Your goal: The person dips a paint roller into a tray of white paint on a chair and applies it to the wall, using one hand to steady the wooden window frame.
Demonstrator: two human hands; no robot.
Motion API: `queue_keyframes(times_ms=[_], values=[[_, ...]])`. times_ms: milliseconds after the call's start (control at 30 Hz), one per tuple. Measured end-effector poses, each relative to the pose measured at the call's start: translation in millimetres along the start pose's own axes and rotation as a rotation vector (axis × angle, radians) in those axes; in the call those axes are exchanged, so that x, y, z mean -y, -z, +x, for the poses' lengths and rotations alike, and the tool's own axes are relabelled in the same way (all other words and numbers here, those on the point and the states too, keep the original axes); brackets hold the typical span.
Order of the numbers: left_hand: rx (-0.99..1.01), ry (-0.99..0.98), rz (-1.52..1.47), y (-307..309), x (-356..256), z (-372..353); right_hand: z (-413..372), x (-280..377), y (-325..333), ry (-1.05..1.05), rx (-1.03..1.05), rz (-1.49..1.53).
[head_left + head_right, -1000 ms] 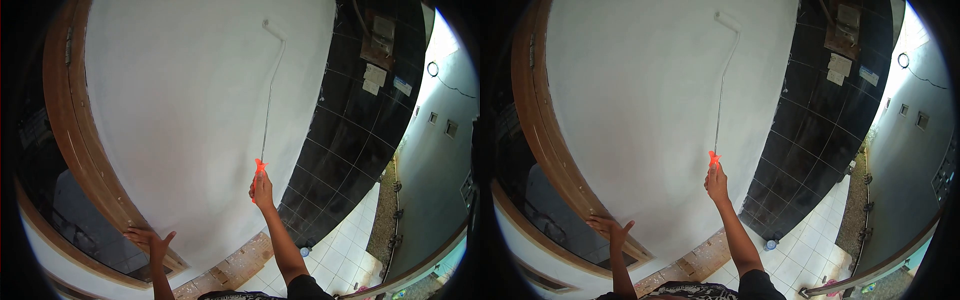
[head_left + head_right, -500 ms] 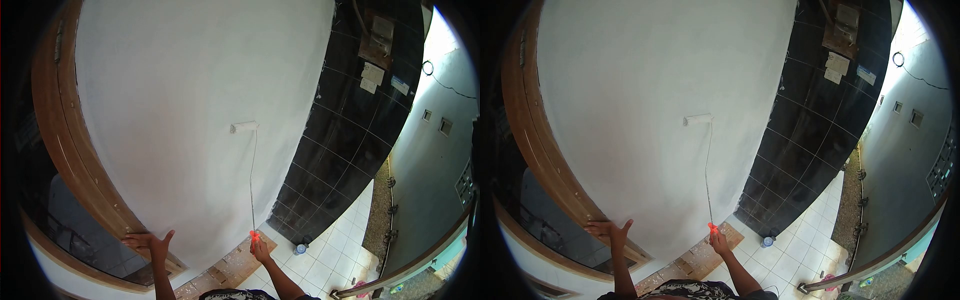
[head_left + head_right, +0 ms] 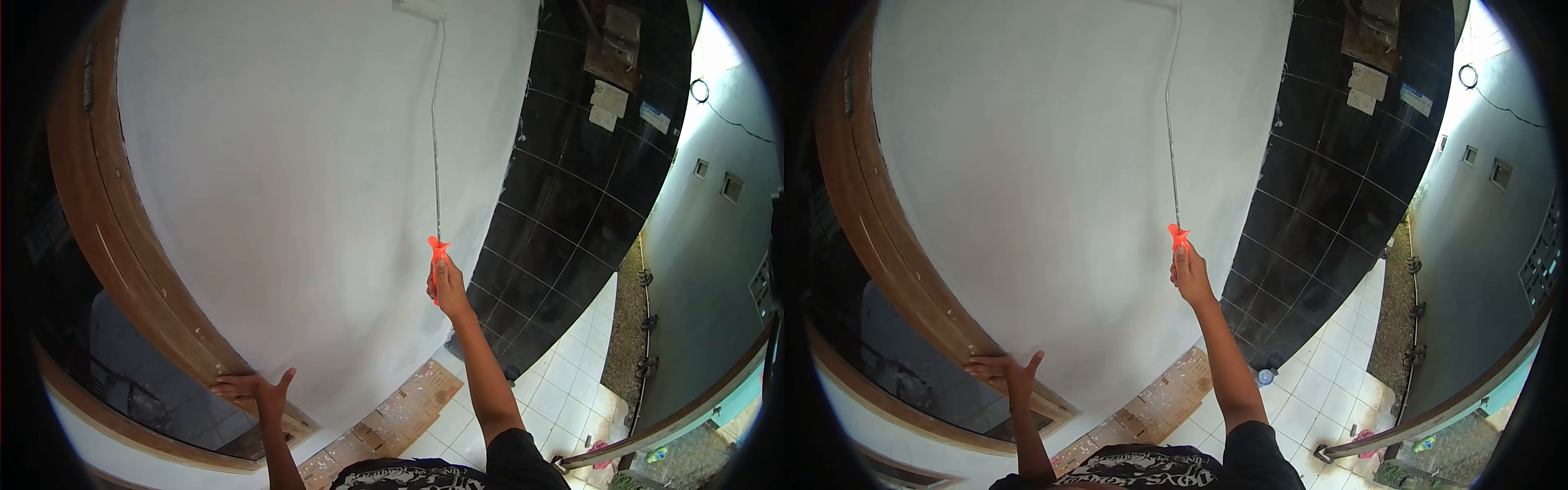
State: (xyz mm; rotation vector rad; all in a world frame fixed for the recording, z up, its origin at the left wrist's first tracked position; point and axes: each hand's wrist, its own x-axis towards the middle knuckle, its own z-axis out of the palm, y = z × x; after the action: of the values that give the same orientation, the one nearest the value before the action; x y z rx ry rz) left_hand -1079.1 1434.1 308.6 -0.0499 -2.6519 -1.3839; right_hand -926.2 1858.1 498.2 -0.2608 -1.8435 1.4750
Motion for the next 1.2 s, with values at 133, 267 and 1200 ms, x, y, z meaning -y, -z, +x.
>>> queue_keyframes(times_ms=[133, 267, 1200], values=[[-0.017, 0.002, 0.016, -0.5, 7.3, -0.7, -79.6, -68.8, -28.5, -0.045, 0.029, 0.034], [0.012, -0.009, -0.003, -0.3, 9.6, -0.4, -168.2, -132.7, -44.4, -0.201, 0.092, 0.002], [-0.026, -0.009, -0.08, 37.4, -65.1, -42.0, -268.4, -234.9, -34.3, -0.407, 0.235, 0.102]])
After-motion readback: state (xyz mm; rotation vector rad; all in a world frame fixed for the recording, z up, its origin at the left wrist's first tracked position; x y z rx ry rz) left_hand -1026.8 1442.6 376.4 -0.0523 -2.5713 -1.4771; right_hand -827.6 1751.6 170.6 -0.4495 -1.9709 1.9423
